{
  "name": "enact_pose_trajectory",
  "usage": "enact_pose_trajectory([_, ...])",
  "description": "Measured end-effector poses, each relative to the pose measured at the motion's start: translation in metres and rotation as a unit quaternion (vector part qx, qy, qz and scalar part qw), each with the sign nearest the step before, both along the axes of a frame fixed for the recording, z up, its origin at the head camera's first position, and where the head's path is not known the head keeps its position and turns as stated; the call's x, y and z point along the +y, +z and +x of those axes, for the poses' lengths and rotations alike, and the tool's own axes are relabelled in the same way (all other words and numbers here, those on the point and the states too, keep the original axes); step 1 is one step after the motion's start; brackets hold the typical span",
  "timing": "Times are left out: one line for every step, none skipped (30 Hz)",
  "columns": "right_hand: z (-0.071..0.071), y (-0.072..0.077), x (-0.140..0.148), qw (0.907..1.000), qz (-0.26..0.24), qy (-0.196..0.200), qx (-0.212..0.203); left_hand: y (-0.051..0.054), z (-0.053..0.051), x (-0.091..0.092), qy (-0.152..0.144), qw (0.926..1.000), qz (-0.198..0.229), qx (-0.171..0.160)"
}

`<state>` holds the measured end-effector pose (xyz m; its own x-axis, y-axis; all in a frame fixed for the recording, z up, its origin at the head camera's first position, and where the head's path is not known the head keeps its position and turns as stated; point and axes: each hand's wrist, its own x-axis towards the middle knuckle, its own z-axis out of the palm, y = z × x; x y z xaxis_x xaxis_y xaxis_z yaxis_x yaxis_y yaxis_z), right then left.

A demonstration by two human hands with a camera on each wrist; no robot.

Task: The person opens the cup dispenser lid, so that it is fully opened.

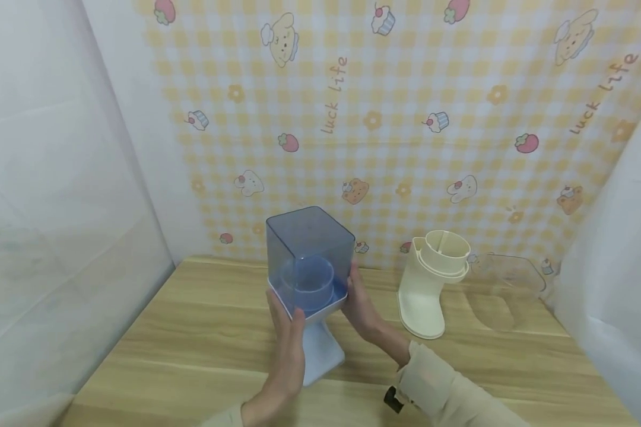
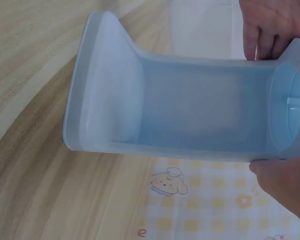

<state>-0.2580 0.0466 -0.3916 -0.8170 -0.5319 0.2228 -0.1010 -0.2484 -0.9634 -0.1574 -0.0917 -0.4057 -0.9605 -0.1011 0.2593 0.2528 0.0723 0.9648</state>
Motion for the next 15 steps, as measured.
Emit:
enact_pose_trajectory([0.000,0.000,0.000,1.0000,0.006,0.006,-0.001,0.000,0.002,0.000,0.002,1.0000,0.002,-0.003])
enact_pose_trajectory([-0.001,0.000,0.000,0.9999,0.012,0.010,0.000,-0.001,0.003,0.000,0.004,1.0000,0.003,-0.005])
enact_pose_trajectory([-0.002,-0.001,0.000,0.9998,0.017,0.015,0.001,-0.001,0.005,0.001,0.004,0.9999,0.006,-0.008])
enact_pose_trajectory([-0.003,-0.001,0.001,0.9997,0.019,0.019,0.000,-0.002,0.008,0.001,0.001,0.9999,0.009,-0.013])
enact_pose_trajectory([-0.004,-0.002,0.001,0.9995,0.019,0.024,-0.001,-0.002,0.011,0.001,-0.001,0.9998,0.011,-0.018])
enact_pose_trajectory([-0.004,-0.002,0.001,0.9993,0.020,0.030,-0.002,-0.002,0.015,0.002,-0.004,0.9996,0.011,-0.025])
enact_pose_trajectory([-0.005,-0.002,0.002,0.9992,0.021,0.035,-0.003,-0.002,0.019,0.003,-0.008,0.9994,0.011,-0.032])
enact_pose_trajectory([-0.006,-0.002,0.003,0.9990,0.020,0.041,-0.002,-0.002,0.022,0.003,-0.015,0.9992,0.011,-0.036])
enact_pose_trajectory([-0.006,-0.002,0.004,0.9986,0.021,0.048,-0.002,-0.001,0.027,0.004,-0.020,0.9988,0.011,-0.044])
enact_pose_trajectory([-0.007,-0.002,0.005,0.9983,0.021,0.054,-0.003,-0.001,0.030,0.004,-0.024,0.9985,0.010,-0.048])
enact_pose_trajectory([-0.008,-0.002,0.006,0.9978,0.023,0.062,-0.003,0.000,0.033,0.005,-0.025,0.9983,0.010,-0.052])
enact_pose_trajectory([-0.009,-0.002,0.007,0.9973,0.025,0.068,-0.001,0.000,0.036,0.005,-0.026,0.9978,0.013,-0.058])
enact_pose_trajectory([-0.010,-0.002,0.009,0.9969,0.029,0.072,0.003,0.000,0.038,0.005,-0.026,0.9977,0.017,-0.060])
enact_pose_trajectory([-0.012,-0.003,0.010,0.9966,0.032,0.076,0.006,-0.001,0.039,0.006,-0.025,0.9975,0.021,-0.062])
enact_pose_trajectory([-0.013,-0.003,0.011,0.9964,0.035,0.076,0.008,-0.001,0.040,0.006,-0.020,0.9974,0.028,-0.063])
